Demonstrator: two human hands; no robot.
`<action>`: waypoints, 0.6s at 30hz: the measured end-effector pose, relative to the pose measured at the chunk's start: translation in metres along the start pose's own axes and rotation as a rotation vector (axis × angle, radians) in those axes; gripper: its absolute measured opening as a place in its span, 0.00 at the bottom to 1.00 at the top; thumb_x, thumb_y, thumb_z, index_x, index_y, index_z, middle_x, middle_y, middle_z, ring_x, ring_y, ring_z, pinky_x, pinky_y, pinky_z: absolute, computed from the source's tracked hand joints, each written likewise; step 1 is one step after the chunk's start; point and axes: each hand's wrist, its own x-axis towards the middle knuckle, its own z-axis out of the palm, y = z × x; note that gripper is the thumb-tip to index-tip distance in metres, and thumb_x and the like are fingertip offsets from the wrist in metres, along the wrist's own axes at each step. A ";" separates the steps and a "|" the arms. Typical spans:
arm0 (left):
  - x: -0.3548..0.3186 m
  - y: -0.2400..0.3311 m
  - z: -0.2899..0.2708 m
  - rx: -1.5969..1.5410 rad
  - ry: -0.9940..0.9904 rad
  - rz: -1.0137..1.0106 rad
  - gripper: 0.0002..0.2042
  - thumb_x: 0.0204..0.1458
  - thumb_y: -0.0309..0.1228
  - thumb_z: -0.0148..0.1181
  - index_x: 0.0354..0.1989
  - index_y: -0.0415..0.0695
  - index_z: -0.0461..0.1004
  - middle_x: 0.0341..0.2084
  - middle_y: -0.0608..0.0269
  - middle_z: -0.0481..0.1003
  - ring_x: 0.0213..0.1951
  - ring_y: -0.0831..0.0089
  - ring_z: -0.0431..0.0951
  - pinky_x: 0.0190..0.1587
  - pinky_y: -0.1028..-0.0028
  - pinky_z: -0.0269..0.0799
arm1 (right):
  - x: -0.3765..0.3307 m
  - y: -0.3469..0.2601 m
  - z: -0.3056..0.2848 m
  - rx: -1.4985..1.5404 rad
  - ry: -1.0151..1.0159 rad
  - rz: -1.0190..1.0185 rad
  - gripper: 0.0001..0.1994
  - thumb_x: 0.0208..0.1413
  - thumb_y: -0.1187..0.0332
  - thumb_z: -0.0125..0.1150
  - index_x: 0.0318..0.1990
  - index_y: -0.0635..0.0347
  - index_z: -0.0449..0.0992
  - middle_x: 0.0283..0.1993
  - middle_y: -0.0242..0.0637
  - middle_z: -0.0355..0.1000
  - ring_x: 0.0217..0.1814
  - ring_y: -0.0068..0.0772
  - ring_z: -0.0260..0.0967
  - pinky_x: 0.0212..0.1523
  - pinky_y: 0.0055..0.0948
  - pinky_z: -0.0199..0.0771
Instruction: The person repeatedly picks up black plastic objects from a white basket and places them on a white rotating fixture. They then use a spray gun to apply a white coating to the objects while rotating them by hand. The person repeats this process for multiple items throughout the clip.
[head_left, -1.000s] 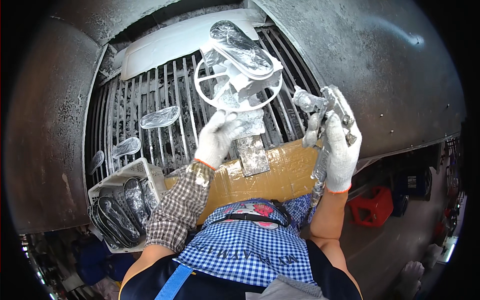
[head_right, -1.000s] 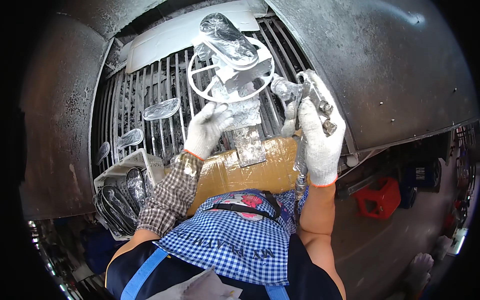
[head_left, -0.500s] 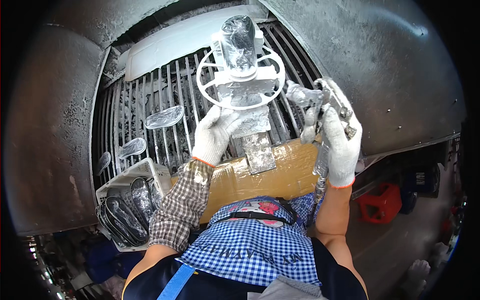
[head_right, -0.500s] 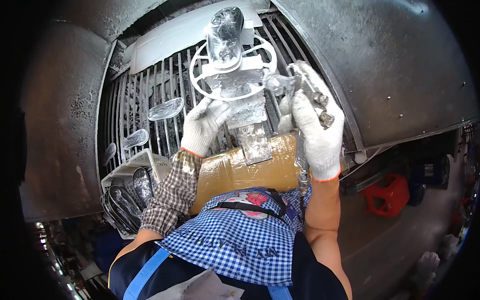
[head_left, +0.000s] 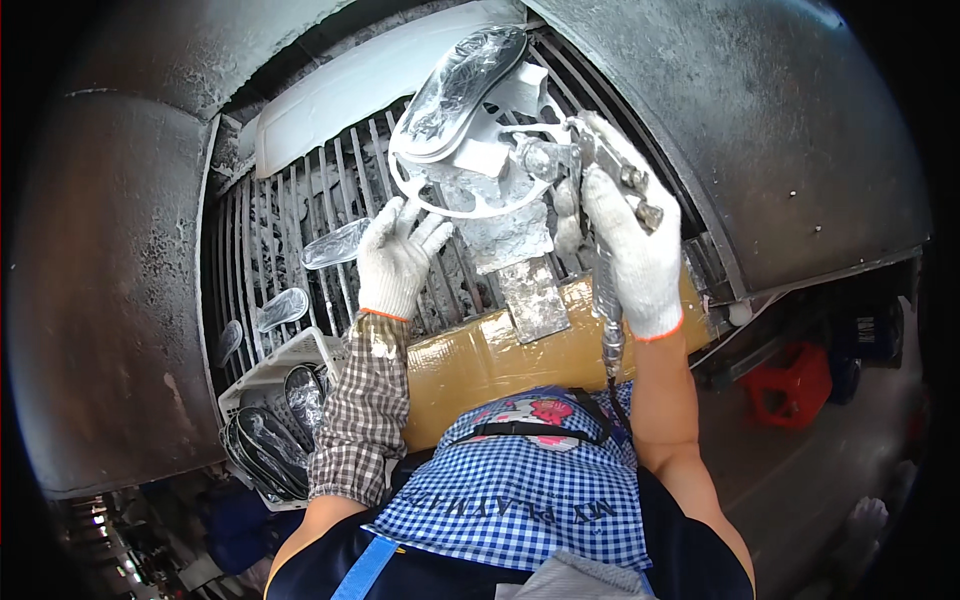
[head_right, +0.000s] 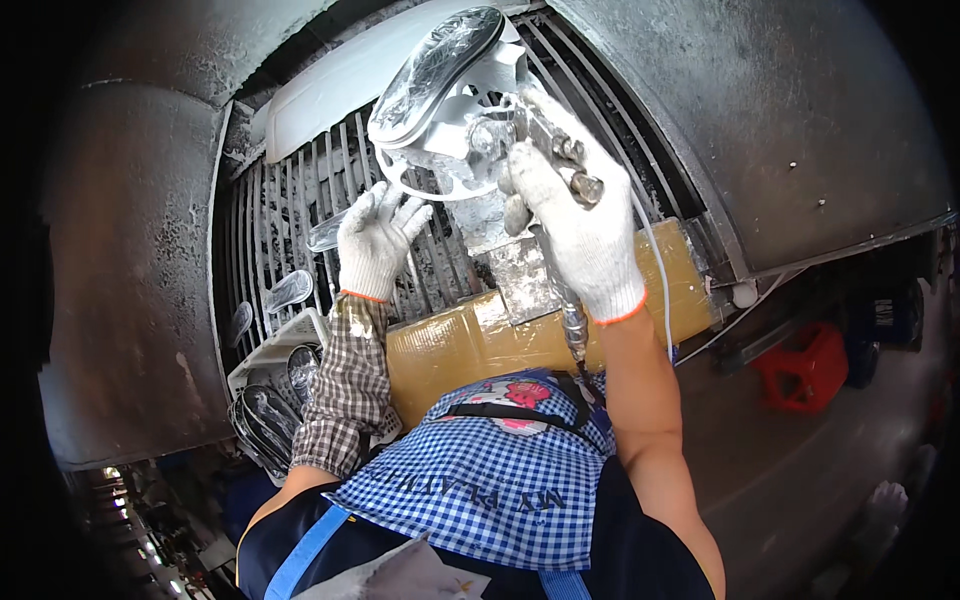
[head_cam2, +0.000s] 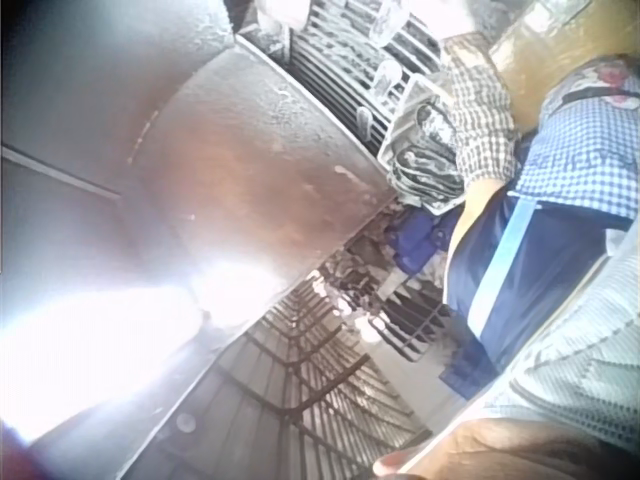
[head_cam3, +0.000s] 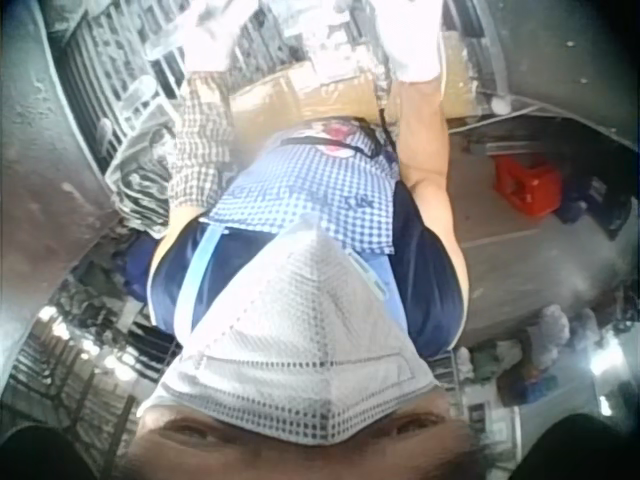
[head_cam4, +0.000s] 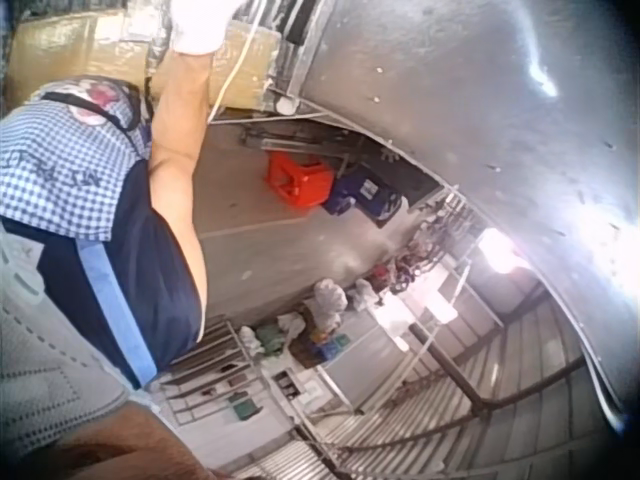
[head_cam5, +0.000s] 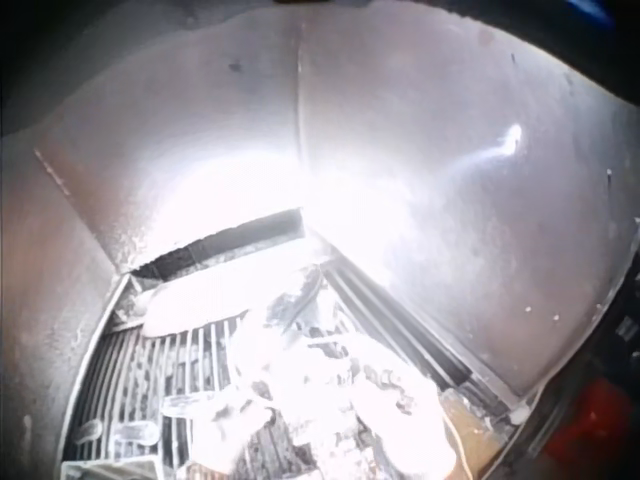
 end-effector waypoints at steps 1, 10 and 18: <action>0.002 0.003 -0.002 0.000 0.008 0.015 0.19 0.64 0.33 0.59 0.58 0.35 0.71 0.61 0.41 0.75 0.59 0.39 0.79 0.64 0.39 0.77 | 0.004 0.006 -0.003 0.001 -0.020 -0.035 0.24 0.71 0.73 0.62 0.72 0.69 0.70 0.39 0.31 0.81 0.30 0.14 0.73 0.32 0.18 0.76; 0.009 0.014 0.002 -0.047 0.021 0.046 0.14 0.64 0.30 0.59 0.52 0.33 0.74 0.61 0.30 0.73 0.62 0.36 0.77 0.65 0.39 0.77 | 0.017 0.006 -0.009 0.026 0.075 -0.126 0.24 0.72 0.72 0.62 0.72 0.69 0.69 0.45 0.32 0.80 0.33 0.13 0.72 0.32 0.17 0.74; 0.008 0.015 0.000 -0.019 0.007 0.095 0.13 0.66 0.32 0.60 0.52 0.38 0.71 0.60 0.34 0.75 0.59 0.43 0.79 0.60 0.48 0.80 | 0.010 0.002 -0.005 -0.125 0.127 -0.179 0.26 0.71 0.74 0.63 0.73 0.71 0.68 0.46 0.33 0.79 0.33 0.14 0.71 0.34 0.18 0.73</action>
